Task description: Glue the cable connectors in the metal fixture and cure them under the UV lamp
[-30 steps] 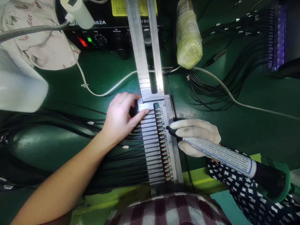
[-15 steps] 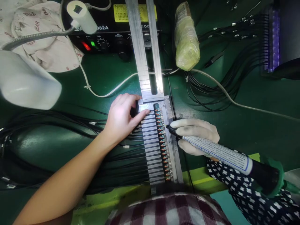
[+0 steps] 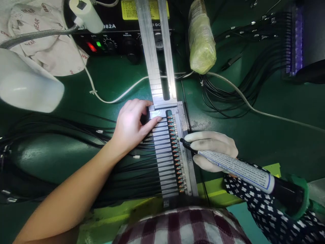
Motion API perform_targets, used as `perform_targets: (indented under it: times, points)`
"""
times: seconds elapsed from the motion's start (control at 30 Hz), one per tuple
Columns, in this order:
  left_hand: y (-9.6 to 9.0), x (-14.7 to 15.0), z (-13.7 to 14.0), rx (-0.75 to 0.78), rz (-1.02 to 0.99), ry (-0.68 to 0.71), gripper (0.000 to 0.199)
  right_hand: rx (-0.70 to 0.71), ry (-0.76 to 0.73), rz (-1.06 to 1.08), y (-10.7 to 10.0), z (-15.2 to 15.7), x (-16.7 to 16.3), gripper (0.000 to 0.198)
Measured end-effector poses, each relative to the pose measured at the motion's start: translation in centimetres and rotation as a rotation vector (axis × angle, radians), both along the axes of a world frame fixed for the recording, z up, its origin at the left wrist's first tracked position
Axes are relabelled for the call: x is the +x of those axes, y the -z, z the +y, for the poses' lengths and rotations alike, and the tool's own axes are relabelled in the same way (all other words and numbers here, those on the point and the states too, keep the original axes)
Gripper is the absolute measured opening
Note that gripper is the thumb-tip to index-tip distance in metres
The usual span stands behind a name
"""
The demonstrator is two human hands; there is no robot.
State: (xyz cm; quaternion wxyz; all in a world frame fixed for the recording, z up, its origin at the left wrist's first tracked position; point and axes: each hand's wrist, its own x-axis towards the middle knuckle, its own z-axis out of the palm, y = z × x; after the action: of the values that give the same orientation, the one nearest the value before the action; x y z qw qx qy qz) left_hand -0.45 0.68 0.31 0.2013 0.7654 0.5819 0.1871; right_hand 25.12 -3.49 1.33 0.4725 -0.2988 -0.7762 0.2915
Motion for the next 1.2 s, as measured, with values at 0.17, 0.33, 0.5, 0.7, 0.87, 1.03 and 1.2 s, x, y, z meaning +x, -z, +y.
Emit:
perform_targets:
  times: [0.17,0.33,0.5,0.7,0.87,1.03,1.2]
  points:
    - [-0.07,0.09,-0.04,-0.002,0.016,-0.015,0.035,-0.016,-0.027,0.007,-0.09,0.13,0.03,0.022]
    - [-0.07,0.08,-0.04,-0.006,0.013,-0.011,0.036,-0.002,-0.024,0.000,-0.26,0.21,0.01,0.019]
    - [-0.08,0.07,-0.05,-0.007,0.001,-0.010,0.035,0.004,-0.030,0.021,-0.22,0.21,-0.06,0.016]
    - [-0.11,0.08,-0.03,-0.008,0.010,-0.012,0.035,-0.007,-0.034,0.016,-0.13,0.12,0.10,0.018]
    - [-0.18,0.09,-0.03,-0.004,0.013,-0.011,0.034,-0.011,-0.040,0.019,-0.12,0.23,0.12,0.017]
    - [-0.07,0.08,-0.08,0.015,0.018,-0.011,0.034,-0.009,-0.053,0.048,-0.20,0.38,-0.09,0.018]
    - [0.02,0.06,-0.07,0.022,0.030,-0.015,0.034,-0.046,-0.059,0.071,-0.16,0.39,-0.16,0.019]
